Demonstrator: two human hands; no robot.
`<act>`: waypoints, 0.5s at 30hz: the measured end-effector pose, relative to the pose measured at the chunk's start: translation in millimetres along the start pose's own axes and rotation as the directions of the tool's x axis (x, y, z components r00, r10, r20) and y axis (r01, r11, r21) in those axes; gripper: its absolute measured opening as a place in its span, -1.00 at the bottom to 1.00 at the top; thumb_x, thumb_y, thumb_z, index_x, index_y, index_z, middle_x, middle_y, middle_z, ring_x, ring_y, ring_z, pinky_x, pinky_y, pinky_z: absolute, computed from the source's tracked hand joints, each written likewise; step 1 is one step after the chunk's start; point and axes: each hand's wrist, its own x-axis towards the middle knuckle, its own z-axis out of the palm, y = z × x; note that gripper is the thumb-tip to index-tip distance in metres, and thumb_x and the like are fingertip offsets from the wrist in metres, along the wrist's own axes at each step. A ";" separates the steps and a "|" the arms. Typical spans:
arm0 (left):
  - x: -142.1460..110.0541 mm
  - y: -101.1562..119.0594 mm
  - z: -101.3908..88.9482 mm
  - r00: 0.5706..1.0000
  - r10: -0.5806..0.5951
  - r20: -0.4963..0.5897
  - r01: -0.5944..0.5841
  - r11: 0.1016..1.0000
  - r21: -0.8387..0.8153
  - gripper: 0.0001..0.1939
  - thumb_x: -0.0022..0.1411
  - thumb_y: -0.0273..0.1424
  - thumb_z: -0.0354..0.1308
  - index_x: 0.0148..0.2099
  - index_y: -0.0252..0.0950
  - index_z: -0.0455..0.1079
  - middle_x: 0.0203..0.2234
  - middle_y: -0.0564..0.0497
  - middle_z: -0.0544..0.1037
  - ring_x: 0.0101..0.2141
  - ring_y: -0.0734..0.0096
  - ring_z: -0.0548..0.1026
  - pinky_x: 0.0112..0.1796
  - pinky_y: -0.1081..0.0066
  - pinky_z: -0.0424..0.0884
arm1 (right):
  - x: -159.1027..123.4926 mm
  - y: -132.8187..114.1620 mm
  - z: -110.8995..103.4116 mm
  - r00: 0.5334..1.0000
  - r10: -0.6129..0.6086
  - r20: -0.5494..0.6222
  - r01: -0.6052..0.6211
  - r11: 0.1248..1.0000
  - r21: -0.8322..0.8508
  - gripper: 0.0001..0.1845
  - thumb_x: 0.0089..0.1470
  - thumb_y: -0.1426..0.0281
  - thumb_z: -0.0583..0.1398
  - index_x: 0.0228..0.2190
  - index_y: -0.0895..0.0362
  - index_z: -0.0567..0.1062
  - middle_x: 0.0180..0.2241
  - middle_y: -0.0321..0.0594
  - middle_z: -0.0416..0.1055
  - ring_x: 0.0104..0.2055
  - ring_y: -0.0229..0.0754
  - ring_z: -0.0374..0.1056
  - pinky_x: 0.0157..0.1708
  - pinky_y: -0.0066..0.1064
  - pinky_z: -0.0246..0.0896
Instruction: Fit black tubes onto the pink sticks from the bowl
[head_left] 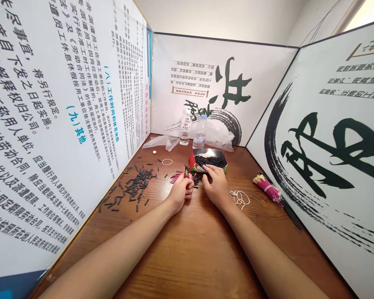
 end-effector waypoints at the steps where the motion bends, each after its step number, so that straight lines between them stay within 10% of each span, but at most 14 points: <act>1: -0.4 0.3 0.6 1.000 0.001 -0.008 -0.001 1.000 0.002 -0.77 -0.03 -0.44 0.07 -0.32 -0.22 0.06 -0.64 0.24 0.13 -0.72 0.72 -0.03 -0.65 0.55 -0.26 | 0.1 -0.3 -0.2 1.000 -0.009 -0.013 0.009 0.999 0.032 -0.66 0.14 0.44 0.08 -0.10 0.17 0.53 -0.11 -0.07 0.47 -0.05 -0.04 0.28 0.04 -0.16 0.19; 15: -1.8 0.9 5.4 0.995 0.031 -0.090 -0.023 0.995 0.094 -0.77 0.00 -0.44 0.07 -0.35 -0.22 0.03 -0.62 0.24 0.10 -0.70 0.72 -0.02 -0.65 0.60 -0.21 | -2.6 -17.7 1.2 0.977 0.205 0.056 -0.210 0.892 0.401 -0.86 0.10 0.37 0.13 -0.34 0.12 0.50 -0.36 -0.19 0.47 -0.32 -0.16 0.35 -0.27 -0.33 0.27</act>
